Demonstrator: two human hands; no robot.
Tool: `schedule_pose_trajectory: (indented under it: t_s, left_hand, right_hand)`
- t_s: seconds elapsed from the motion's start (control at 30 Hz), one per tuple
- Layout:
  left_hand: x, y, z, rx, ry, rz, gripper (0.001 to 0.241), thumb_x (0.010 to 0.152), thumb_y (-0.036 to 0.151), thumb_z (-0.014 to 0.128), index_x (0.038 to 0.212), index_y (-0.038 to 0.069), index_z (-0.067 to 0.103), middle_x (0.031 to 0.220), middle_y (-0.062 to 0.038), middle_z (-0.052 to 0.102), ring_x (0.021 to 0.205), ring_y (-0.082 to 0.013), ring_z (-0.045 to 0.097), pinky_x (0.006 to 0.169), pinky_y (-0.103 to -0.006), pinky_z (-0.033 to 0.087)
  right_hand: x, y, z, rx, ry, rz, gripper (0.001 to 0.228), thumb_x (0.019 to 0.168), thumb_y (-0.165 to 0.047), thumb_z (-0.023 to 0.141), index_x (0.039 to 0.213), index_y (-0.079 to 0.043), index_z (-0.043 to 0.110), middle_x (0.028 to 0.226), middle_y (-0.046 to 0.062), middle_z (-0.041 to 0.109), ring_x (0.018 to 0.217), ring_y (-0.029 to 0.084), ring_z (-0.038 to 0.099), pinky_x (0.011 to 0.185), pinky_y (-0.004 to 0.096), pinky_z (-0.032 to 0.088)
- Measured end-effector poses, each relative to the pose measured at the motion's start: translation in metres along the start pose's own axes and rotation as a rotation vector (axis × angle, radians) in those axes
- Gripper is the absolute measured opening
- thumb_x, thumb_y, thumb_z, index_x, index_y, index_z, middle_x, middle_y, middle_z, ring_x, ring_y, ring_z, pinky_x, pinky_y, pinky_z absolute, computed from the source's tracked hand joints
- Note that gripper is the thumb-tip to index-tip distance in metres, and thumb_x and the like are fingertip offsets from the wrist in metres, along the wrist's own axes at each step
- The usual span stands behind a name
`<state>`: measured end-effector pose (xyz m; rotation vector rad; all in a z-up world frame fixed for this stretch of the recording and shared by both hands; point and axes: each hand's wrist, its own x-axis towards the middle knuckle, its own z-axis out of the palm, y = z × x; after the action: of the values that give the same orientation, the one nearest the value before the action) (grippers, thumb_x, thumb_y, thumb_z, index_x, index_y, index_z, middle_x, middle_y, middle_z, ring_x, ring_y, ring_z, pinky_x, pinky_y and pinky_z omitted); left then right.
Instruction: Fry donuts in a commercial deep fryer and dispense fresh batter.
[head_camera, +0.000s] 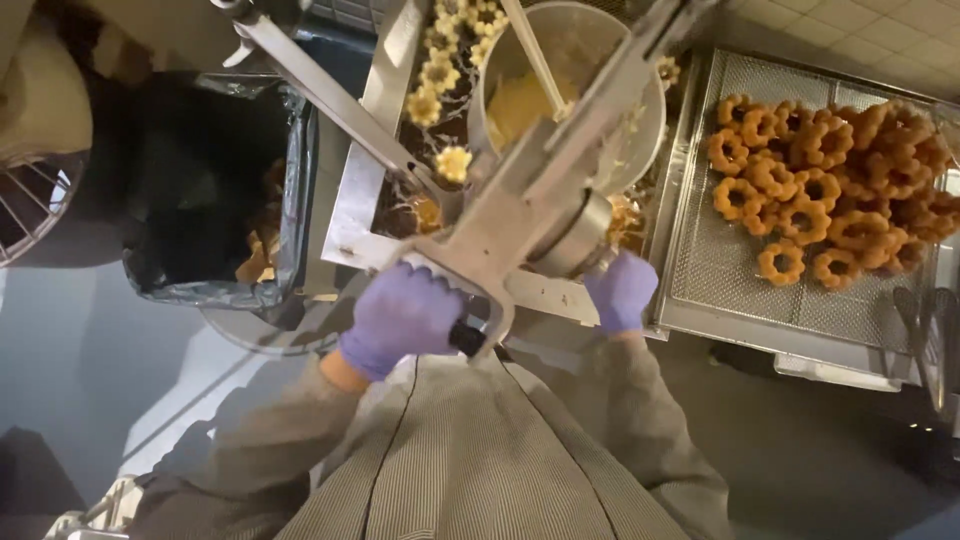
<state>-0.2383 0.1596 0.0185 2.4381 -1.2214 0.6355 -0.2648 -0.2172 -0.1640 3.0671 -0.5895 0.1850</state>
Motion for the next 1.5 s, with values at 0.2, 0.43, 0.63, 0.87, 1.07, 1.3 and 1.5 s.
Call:
schedule_pose_trajectory:
  t_s: [0.2, 0.43, 0.63, 0.87, 1.07, 1.3, 1.5]
  left_hand:
    - [0.023, -0.062, 0.02, 0.18, 0.013, -0.085, 0.02, 0.073, 0.034, 0.074, 0.066, 0.016, 0.067, 0.065, -0.005, 0.061, 0.063, -0.0232, 0.06, 0.066, -0.0395, 0.049]
    - [0.067, -0.138, 0.031, 0.214, 0.058, -0.083, 0.026, 0.063, 0.041, 0.086, 0.07, 0.019, 0.074, 0.067, -0.002, 0.065, 0.066, -0.0213, 0.06, 0.069, -0.0381, 0.049]
    - [0.049, -0.143, 0.018, 0.27, 0.064, -0.066, 0.024, 0.057, 0.039, 0.085, 0.066, 0.022, 0.07, 0.067, 0.0, 0.064, 0.068, -0.0218, 0.061, 0.071, -0.0358, 0.048]
    - [0.032, -0.146, -0.002, 0.234, 0.061, -0.045, 0.035, 0.059, 0.046, 0.087, 0.066, 0.018, 0.068, 0.067, -0.002, 0.062, 0.068, -0.0232, 0.06, 0.07, -0.0371, 0.047]
    - [0.025, -0.147, -0.007, 0.237, 0.105, -0.024, 0.032, 0.062, 0.043, 0.086, 0.065, 0.017, 0.068, 0.069, -0.002, 0.061, 0.07, -0.0235, 0.059, 0.071, -0.037, 0.047]
    - [0.023, -0.147, -0.007, 0.236, 0.1, -0.025, 0.031, 0.061, 0.04, 0.086, 0.062, 0.015, 0.067, 0.069, -0.004, 0.061, 0.07, -0.0241, 0.059, 0.071, -0.0379, 0.047]
    - [0.019, -0.146, -0.006, 0.248, 0.098, -0.035, 0.032, 0.061, 0.041, 0.085, 0.061, 0.015, 0.066, 0.069, -0.005, 0.062, 0.069, -0.0242, 0.058, 0.07, -0.0375, 0.047]
  right_hand:
    - [0.08, -0.056, -0.028, 0.12, 0.027, -0.135, 0.037, 0.101, -0.041, 0.061, 0.078, -0.015, 0.076, 0.065, 0.008, 0.07, 0.053, 0.02, 0.065, 0.05, 0.035, 0.05]
    - [0.118, -0.102, -0.053, 0.557, 0.219, -0.313, 0.026, 0.095, -0.031, 0.073, 0.104, -0.007, 0.074, 0.091, 0.015, 0.076, 0.079, 0.031, 0.075, 0.07, 0.039, 0.059]
    - [0.112, -0.115, -0.055, 0.454, 0.117, -0.311, 0.028, 0.095, -0.036, 0.073, 0.094, -0.008, 0.076, 0.085, 0.017, 0.074, 0.077, 0.038, 0.072, 0.069, 0.046, 0.055]
    - [0.112, -0.125, -0.049, 0.422, -0.082, -0.236, 0.036, 0.091, -0.048, 0.073, 0.099, -0.014, 0.081, 0.08, 0.015, 0.075, 0.072, 0.035, 0.072, 0.067, 0.044, 0.056]
    - [0.108, -0.13, -0.052, 0.383, -0.118, -0.249, 0.042, 0.091, -0.052, 0.075, 0.106, -0.012, 0.08, 0.087, 0.016, 0.075, 0.078, 0.035, 0.073, 0.071, 0.044, 0.057]
    - [0.097, -0.135, -0.063, 0.532, -0.109, -0.259, 0.034, 0.091, -0.038, 0.075, 0.113, -0.013, 0.076, 0.097, 0.015, 0.077, 0.084, 0.035, 0.074, 0.077, 0.044, 0.057]
    - [0.093, -0.135, -0.062, 0.486, -0.061, -0.296, 0.034, 0.091, -0.036, 0.078, 0.112, -0.01, 0.075, 0.096, 0.018, 0.075, 0.087, 0.039, 0.071, 0.076, 0.047, 0.055]
